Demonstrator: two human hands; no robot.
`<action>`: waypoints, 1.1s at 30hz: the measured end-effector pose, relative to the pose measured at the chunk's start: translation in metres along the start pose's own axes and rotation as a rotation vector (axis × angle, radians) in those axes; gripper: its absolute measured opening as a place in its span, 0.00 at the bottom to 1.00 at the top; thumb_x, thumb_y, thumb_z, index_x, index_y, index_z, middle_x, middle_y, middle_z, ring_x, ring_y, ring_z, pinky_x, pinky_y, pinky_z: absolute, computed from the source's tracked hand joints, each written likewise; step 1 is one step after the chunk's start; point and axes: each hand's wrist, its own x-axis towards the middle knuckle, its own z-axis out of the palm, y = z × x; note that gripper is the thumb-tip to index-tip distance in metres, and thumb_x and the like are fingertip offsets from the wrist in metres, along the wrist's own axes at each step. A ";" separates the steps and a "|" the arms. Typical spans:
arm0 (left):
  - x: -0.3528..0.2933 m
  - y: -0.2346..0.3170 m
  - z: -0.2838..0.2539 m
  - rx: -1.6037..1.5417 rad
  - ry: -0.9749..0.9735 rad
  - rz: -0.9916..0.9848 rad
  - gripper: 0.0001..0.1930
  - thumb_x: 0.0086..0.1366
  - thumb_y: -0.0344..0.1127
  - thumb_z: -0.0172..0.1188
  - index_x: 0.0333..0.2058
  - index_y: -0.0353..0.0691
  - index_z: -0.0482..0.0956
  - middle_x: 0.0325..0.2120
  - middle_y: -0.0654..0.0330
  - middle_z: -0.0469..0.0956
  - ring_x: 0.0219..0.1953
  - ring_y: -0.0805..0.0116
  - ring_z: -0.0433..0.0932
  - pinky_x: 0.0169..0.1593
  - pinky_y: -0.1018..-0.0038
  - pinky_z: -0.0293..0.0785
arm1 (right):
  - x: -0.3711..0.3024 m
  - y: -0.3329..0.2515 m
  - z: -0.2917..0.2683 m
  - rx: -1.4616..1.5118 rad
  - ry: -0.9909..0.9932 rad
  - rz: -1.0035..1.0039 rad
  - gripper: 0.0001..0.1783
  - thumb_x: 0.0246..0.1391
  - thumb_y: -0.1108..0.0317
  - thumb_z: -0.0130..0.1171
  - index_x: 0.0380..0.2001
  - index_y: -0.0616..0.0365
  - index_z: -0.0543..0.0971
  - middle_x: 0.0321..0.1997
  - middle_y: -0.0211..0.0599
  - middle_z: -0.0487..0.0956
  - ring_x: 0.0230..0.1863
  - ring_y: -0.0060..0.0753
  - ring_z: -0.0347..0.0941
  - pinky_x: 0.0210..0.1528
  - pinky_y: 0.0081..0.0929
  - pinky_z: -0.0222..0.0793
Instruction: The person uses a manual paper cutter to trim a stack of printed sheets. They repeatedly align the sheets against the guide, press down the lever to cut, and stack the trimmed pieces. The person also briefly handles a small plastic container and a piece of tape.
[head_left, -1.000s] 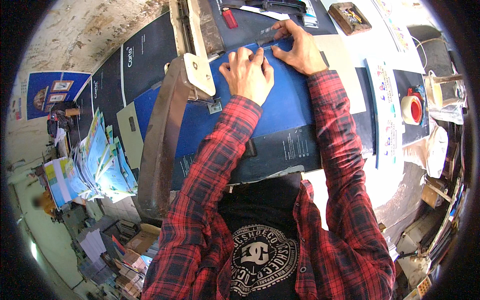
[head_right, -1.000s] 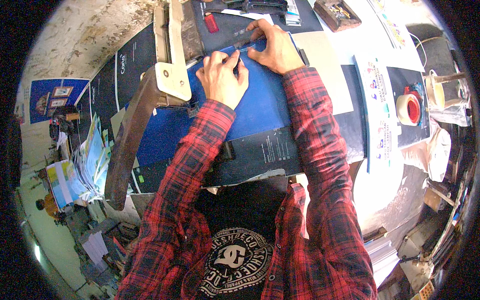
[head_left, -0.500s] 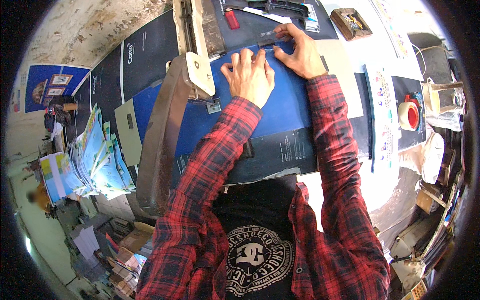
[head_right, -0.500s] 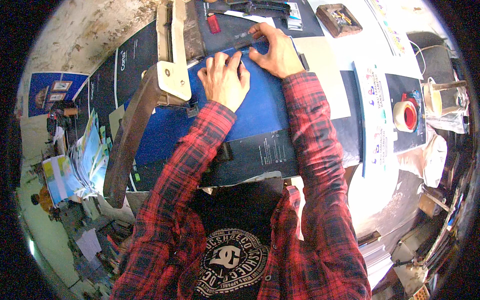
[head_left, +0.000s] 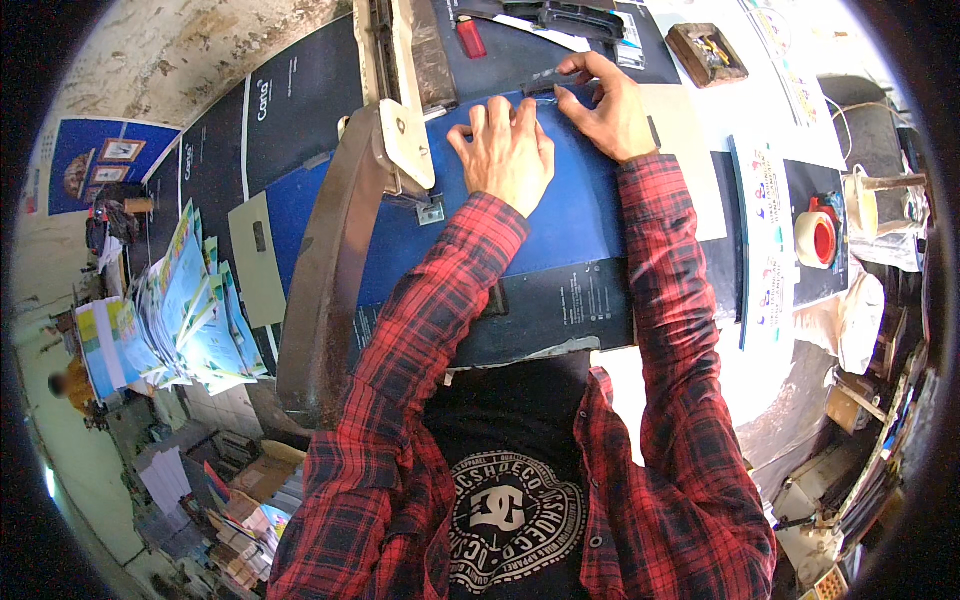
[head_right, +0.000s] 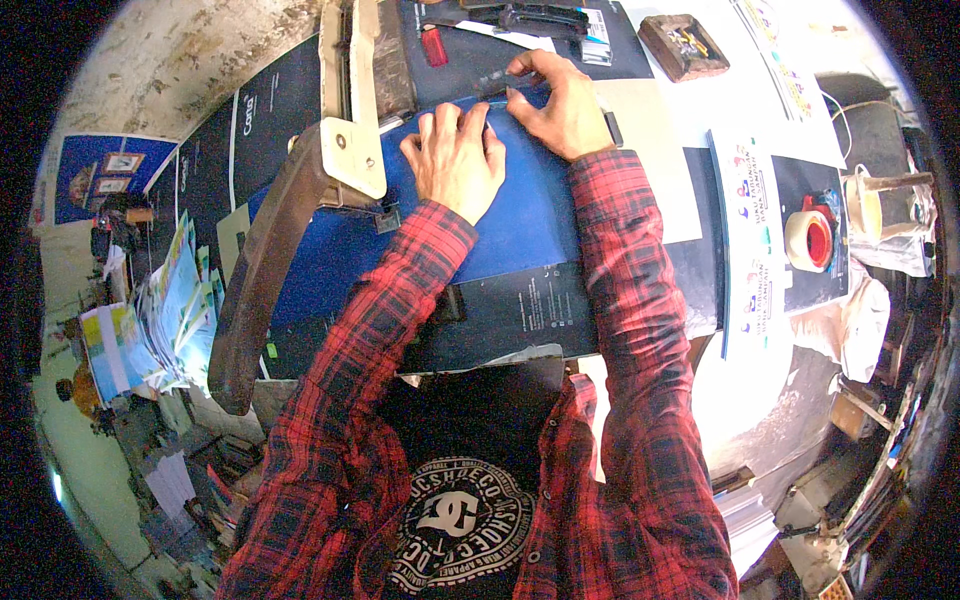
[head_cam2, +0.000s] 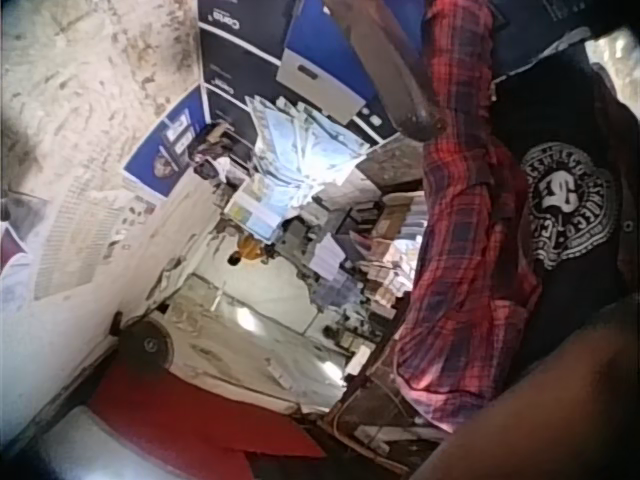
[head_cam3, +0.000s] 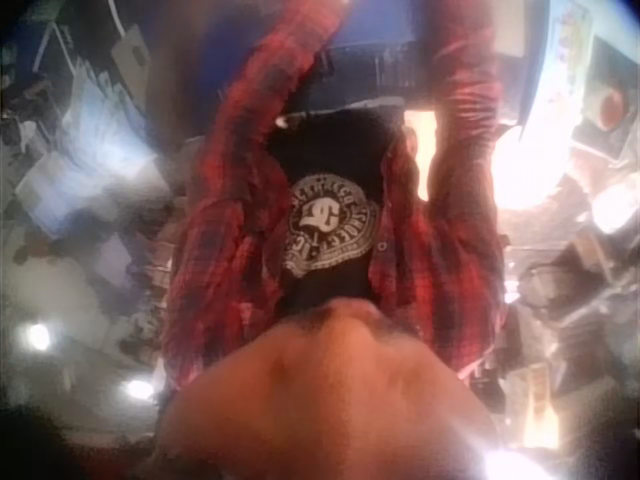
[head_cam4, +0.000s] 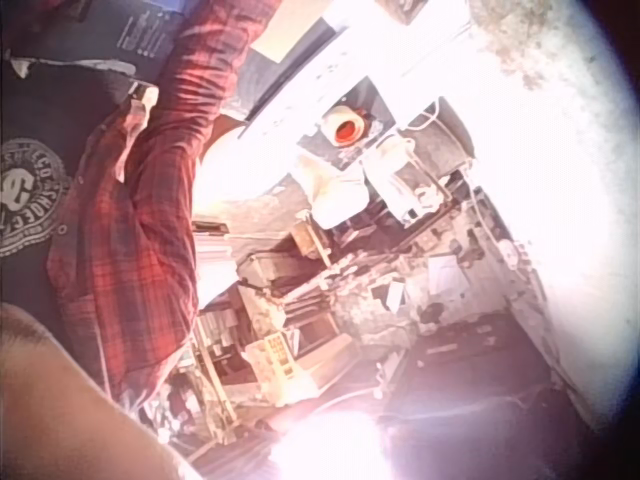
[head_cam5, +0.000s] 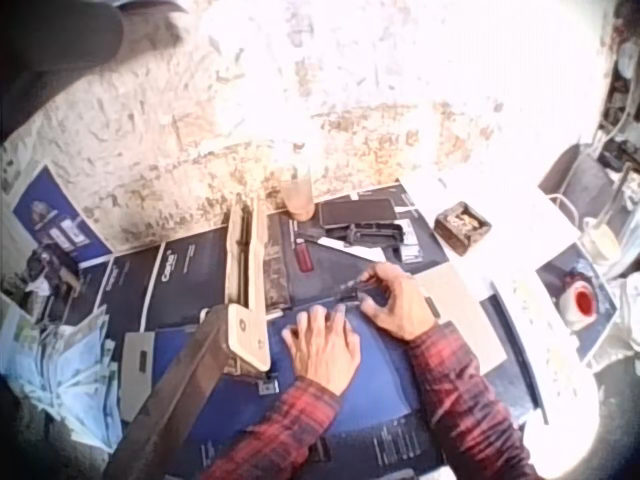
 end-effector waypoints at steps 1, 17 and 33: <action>0.000 0.000 0.000 0.001 -0.004 -0.002 0.16 0.60 0.41 0.58 0.46 0.47 0.81 0.37 0.59 0.71 0.44 0.58 0.70 0.46 0.54 0.63 | 0.000 0.000 0.000 -0.006 0.004 0.000 0.16 0.45 0.68 0.67 0.39 0.56 0.80 0.39 0.41 0.82 0.45 0.44 0.78 0.51 0.36 0.72; 0.001 0.000 -0.001 0.007 -0.008 -0.009 0.15 0.60 0.41 0.59 0.45 0.46 0.81 0.36 0.59 0.71 0.44 0.58 0.70 0.46 0.54 0.63 | 0.000 -0.001 -0.001 -0.014 0.024 -0.007 0.12 0.45 0.67 0.66 0.35 0.55 0.80 0.37 0.41 0.81 0.43 0.45 0.78 0.49 0.36 0.72; 0.024 -0.020 -0.002 -0.211 0.206 -0.025 0.34 0.50 0.36 0.73 0.56 0.45 0.69 0.45 0.56 0.73 0.51 0.54 0.72 0.52 0.58 0.68 | -0.002 0.000 0.001 -0.035 0.052 -0.022 0.13 0.43 0.66 0.68 0.35 0.53 0.81 0.37 0.39 0.81 0.43 0.45 0.78 0.48 0.36 0.72</action>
